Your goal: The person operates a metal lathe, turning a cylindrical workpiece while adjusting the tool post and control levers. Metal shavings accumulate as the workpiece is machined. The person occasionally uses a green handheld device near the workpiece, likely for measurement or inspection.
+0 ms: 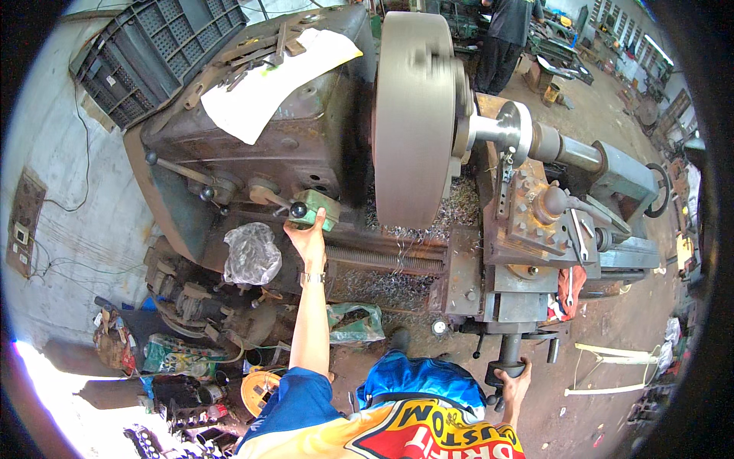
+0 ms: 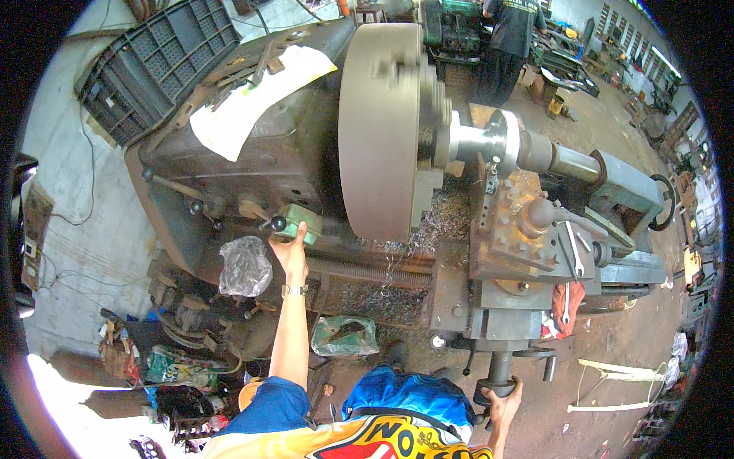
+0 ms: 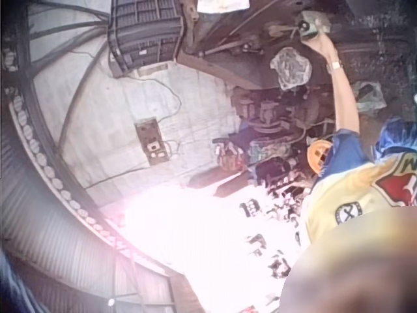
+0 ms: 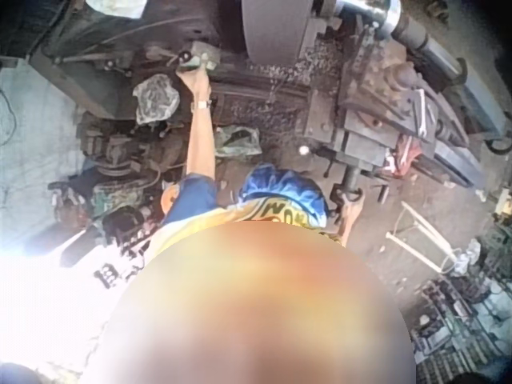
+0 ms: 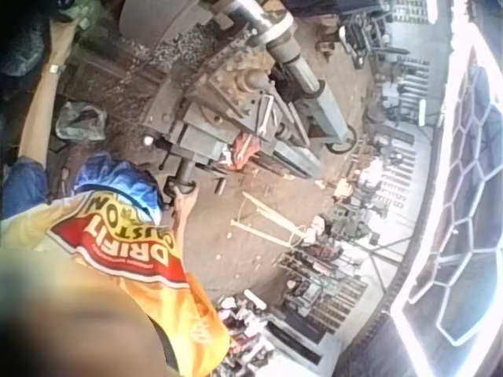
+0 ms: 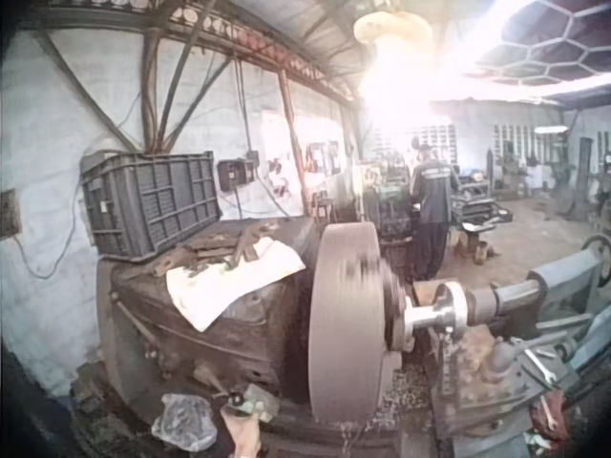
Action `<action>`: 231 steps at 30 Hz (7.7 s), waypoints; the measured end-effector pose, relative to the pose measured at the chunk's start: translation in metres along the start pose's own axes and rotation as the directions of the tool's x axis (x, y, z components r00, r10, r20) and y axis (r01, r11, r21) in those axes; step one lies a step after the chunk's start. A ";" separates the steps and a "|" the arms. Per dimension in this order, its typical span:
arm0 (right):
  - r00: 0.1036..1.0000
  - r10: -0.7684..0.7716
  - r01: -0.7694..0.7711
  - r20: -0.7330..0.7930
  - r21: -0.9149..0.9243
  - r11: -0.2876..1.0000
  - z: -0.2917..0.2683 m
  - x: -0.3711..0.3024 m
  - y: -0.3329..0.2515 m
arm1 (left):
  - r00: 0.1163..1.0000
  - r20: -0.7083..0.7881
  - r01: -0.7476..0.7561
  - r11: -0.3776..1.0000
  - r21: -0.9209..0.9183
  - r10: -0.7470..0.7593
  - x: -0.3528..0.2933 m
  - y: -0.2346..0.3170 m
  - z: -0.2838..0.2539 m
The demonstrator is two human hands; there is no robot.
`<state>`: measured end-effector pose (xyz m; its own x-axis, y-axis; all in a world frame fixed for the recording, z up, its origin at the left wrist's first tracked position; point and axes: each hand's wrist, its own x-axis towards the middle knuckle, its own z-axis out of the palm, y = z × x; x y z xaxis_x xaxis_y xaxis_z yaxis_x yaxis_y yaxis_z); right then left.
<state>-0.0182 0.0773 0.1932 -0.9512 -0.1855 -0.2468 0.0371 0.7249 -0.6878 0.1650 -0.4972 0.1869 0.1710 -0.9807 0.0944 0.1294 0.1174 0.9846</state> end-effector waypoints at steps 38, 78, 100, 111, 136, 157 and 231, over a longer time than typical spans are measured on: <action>0.999 0.029 -0.030 0.019 0.017 0.999 0.000 0.002 -0.006 | 0.965 -0.188 -0.200 0.977 -0.081 0.182 -0.037 -0.023 0.022; 0.999 0.043 -0.043 0.006 0.018 0.999 0.002 0.004 -0.003 | 0.984 -0.120 -0.146 0.978 -0.149 0.129 -0.032 0.002 0.027; 0.999 0.039 -0.040 -0.004 -0.039 0.998 -0.003 0.000 -0.007 | 0.865 -0.296 -0.232 0.846 0.480 0.406 -0.024 0.005 0.059; 0.999 0.051 -0.052 -0.009 -0.042 0.998 -0.008 -0.003 -0.006 | 0.923 -0.276 -0.073 0.828 0.555 0.267 -0.015 0.005 0.051; 1.000 0.009 -0.008 0.027 -0.045 0.999 -0.011 -0.006 -0.009 | 0.939 0.251 0.266 0.959 -0.095 -0.235 -0.041 -0.017 -0.038; 0.999 -0.019 0.018 -0.028 -0.045 0.999 -0.006 -0.008 -0.009 | 0.927 0.168 -0.368 0.730 0.576 0.334 -0.051 0.054 0.014; 1.000 0.011 -0.011 -0.007 0.005 1.000 -0.003 -0.002 -0.004 | 0.960 -0.070 -0.211 0.868 0.449 0.270 -0.009 0.045 0.012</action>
<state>-0.0174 0.0773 0.1984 -0.9527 -0.1728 -0.2501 0.0494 0.7239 -0.6882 0.1577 -0.4847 0.2323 0.2679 -0.8990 0.3463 -0.3625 0.2390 0.9008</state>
